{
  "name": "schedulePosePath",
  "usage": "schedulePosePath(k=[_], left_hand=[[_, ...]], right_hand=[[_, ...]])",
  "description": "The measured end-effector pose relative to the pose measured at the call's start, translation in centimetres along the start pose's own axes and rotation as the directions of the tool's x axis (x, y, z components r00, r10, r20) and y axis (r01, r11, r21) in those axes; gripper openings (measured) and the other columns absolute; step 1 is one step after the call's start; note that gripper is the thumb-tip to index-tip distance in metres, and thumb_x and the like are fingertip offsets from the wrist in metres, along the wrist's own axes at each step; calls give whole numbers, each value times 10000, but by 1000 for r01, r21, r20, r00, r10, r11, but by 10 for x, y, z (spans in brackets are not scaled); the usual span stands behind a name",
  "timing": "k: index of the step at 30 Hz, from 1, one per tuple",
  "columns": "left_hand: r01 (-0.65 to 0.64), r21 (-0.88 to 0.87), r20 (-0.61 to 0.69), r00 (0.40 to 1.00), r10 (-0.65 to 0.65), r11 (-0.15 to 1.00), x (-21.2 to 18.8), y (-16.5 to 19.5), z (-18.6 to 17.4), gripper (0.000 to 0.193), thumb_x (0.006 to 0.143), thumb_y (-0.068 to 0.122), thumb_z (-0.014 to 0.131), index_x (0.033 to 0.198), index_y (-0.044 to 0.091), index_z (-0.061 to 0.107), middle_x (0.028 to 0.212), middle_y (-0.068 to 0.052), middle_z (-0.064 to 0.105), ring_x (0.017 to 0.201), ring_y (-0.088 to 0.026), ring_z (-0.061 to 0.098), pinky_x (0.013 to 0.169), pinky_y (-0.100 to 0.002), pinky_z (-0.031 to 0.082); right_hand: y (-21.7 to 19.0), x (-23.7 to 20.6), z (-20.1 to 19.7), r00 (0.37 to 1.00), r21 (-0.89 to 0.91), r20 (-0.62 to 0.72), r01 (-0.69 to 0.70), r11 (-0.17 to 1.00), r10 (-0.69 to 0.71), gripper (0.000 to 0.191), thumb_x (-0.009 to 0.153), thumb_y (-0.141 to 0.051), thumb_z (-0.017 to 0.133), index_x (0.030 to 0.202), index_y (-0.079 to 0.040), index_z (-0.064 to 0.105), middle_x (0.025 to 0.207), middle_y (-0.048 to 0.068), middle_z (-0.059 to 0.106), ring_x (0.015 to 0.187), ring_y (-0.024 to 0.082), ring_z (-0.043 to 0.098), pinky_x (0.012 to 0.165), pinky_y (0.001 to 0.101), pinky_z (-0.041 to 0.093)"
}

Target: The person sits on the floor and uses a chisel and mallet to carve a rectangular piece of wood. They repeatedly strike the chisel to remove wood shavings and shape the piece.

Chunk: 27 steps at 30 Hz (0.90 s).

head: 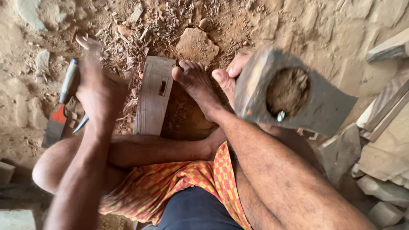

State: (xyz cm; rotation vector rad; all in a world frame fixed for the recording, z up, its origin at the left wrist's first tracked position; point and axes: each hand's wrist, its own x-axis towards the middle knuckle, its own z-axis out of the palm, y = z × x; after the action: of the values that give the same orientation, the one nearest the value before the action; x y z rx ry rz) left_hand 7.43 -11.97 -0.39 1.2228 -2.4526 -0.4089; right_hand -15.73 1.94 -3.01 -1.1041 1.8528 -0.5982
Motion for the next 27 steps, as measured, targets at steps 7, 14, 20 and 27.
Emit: schedulePosePath(k=[7, 14, 20, 27], left_hand=[[174, 258, 486, 827, -283, 950, 20, 5, 22, 339, 1156, 436, 455, 1154, 116, 566, 994, -135, 711, 586, -143, 527, 485, -313, 458], [167, 51, 216, 961, -174, 985, 14, -43, 20, 188, 1056, 129, 628, 1216, 32, 645, 733, -72, 677, 536, -145, 583, 452, -300, 509], [65, -674, 135, 990, 36, 736, 63, 51, -69, 284, 1026, 105, 732, 1251, 24, 579, 1099, -109, 647, 920, -151, 680, 714, -280, 616], [163, -937, 227, 957, 182, 310, 97, 85, -42, 255, 962, 192, 838, 915, 100, 605, 831, -13, 682, 731, -100, 688, 633, -297, 608]], right_hand=[[-5, -3, -21, 986, -137, -33, 156, 978, -162, 641, 1125, -596, 262, 1358, -30, 452, 1289, 149, 495, 1286, 306, 421, 1140, 455, 284], [-9, 14, -11, 914, -275, -110, 349, 896, -390, 604, 1146, -588, 250, 1247, -39, 481, 1151, 156, 526, 1151, 321, 478, 1043, 450, 354], [-24, -3, -13, 994, 33, -87, 66, 997, -62, 669, 1074, -659, 417, 1089, 8, 448, 1063, 174, 454, 1010, 317, 449, 941, 456, 390], [-48, 0, -15, 976, 311, 46, -216, 926, 212, 698, 1000, -639, 552, 1239, 16, 580, 1232, 137, 543, 1209, 313, 522, 1081, 479, 440]])
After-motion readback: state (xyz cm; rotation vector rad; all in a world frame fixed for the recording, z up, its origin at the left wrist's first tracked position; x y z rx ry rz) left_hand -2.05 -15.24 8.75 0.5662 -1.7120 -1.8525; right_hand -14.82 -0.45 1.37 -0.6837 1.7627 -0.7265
